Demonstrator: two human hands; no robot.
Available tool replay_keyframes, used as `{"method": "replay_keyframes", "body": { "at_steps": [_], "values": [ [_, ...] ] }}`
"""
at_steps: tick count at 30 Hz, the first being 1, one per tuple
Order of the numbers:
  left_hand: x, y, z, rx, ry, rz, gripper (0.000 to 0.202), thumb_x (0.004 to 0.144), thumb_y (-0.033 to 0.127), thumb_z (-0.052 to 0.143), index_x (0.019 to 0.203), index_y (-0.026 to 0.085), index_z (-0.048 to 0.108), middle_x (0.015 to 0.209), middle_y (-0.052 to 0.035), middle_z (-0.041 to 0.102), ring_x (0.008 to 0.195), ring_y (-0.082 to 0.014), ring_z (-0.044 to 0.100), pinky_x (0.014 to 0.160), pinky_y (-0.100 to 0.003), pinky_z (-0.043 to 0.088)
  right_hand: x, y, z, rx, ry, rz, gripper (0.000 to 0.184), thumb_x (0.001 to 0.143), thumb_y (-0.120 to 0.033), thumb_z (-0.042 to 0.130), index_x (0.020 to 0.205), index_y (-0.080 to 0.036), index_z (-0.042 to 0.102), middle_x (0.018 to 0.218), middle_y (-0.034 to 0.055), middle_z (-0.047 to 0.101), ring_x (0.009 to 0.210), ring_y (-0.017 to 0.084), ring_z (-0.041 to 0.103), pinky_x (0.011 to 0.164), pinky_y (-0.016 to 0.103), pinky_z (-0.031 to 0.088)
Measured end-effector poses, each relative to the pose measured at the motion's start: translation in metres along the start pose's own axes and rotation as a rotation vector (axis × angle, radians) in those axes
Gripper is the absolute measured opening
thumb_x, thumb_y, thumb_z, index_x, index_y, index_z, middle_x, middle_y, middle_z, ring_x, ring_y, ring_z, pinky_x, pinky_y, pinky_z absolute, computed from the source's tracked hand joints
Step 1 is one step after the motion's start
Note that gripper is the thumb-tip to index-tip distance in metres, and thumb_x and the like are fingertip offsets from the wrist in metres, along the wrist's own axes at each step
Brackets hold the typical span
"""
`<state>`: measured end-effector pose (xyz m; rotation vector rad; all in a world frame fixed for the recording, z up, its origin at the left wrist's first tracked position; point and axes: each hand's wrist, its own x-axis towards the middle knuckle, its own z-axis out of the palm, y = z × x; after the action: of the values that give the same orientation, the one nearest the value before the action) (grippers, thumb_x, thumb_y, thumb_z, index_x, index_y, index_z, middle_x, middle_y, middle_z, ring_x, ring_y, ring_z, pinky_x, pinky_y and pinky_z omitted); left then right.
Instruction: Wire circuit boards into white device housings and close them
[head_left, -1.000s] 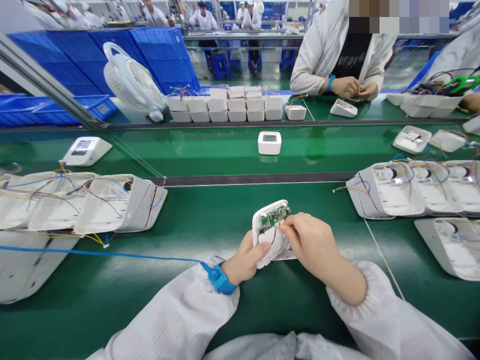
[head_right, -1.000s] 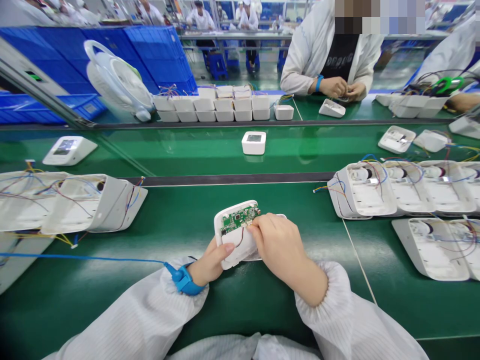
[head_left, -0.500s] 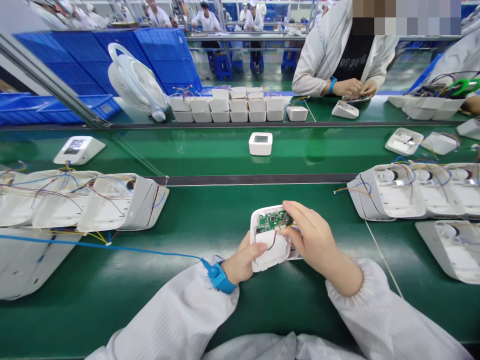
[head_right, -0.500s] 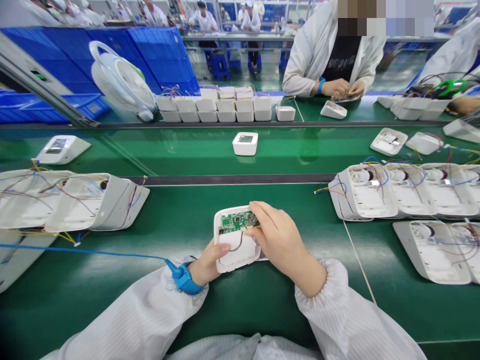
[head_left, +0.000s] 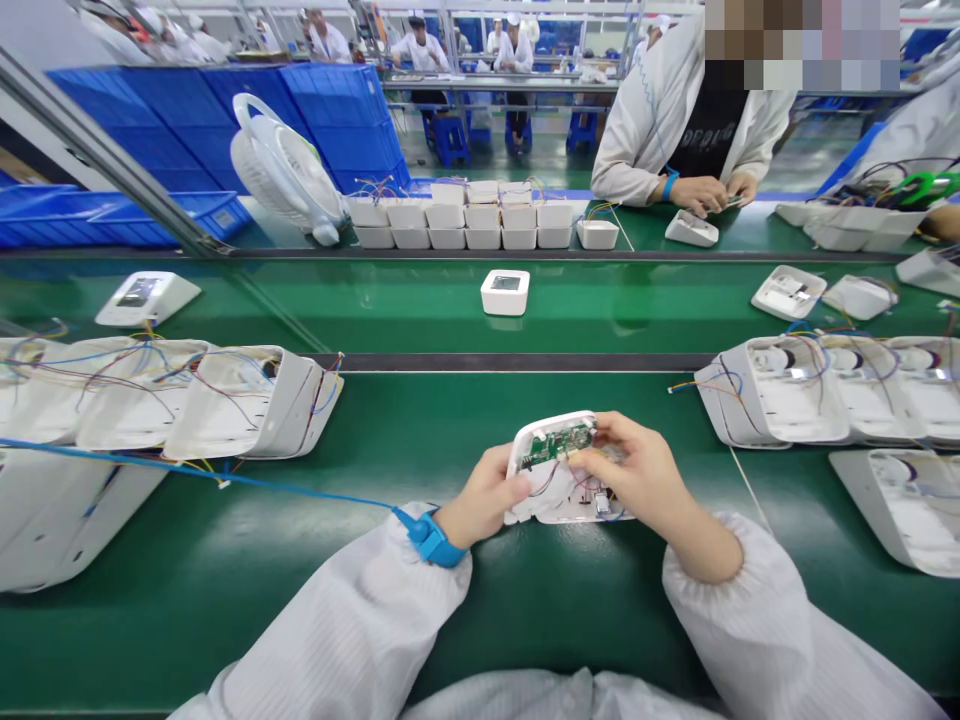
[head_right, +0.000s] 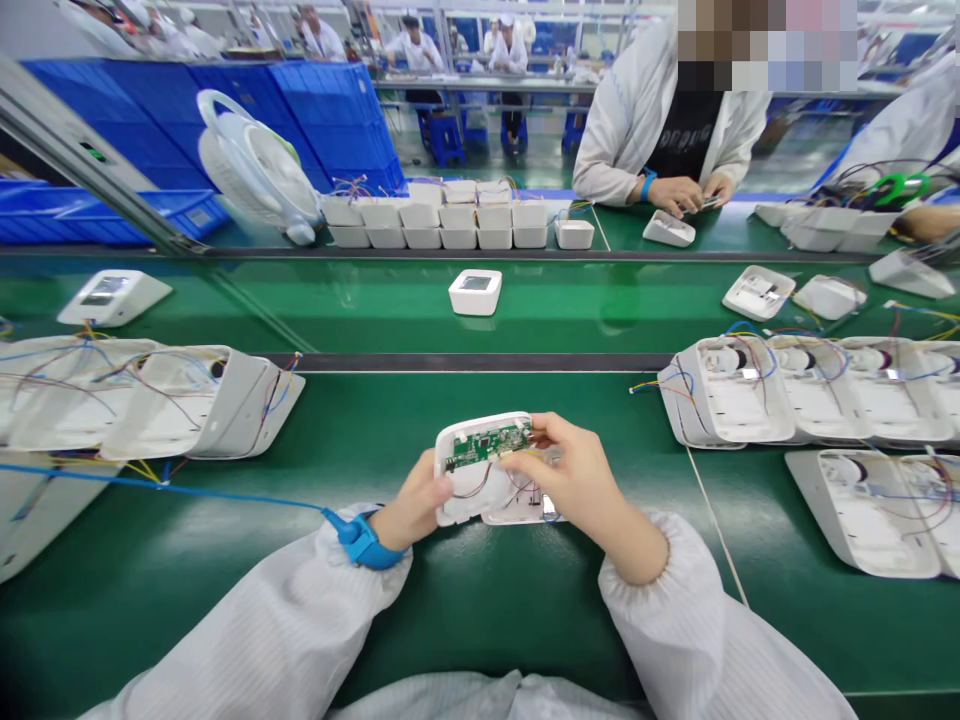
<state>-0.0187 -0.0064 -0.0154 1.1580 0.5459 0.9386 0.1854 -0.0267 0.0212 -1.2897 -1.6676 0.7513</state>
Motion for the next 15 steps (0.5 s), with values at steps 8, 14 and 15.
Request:
{"method": "replay_keyframes", "body": {
  "at_steps": [8,14,15],
  "values": [
    [0.008,0.008,-0.014,0.667,0.124,0.168,0.061,0.087,0.062,0.054,0.128,0.018,0.063,0.130,-0.0147,0.063,0.120,-0.0337,0.056,0.106,-0.050,0.038,-0.006,-0.002,0.009,-0.425,-0.101,-0.674,0.022,0.096,-0.011,0.047,0.083,-0.022,0.062,0.089,0.0016,0.072,0.087,0.017,0.062,0.081,0.037,0.043],
    [0.004,-0.001,0.001,0.811,-0.030,0.111,0.103,0.070,0.040,0.081,0.153,0.022,0.024,0.149,-0.0163,0.041,0.135,-0.0358,0.041,0.113,-0.053,0.031,0.003,0.003,0.000,-0.472,-0.186,-0.649,0.018,0.095,-0.022,0.056,0.112,-0.023,0.063,0.118,0.0062,0.067,0.118,0.024,0.054,0.102,0.045,0.036],
    [0.004,-0.002,0.002,0.788,-0.023,0.144,0.098,0.073,0.037,0.078,0.153,0.022,0.023,0.151,-0.0163,0.037,0.138,-0.0357,0.037,0.115,-0.053,0.028,0.007,0.008,-0.007,-0.428,-0.143,-0.581,0.032,0.091,-0.029,0.063,0.122,-0.024,0.058,0.130,0.0091,0.061,0.125,0.026,0.049,0.105,0.047,0.035]
  ]
}}
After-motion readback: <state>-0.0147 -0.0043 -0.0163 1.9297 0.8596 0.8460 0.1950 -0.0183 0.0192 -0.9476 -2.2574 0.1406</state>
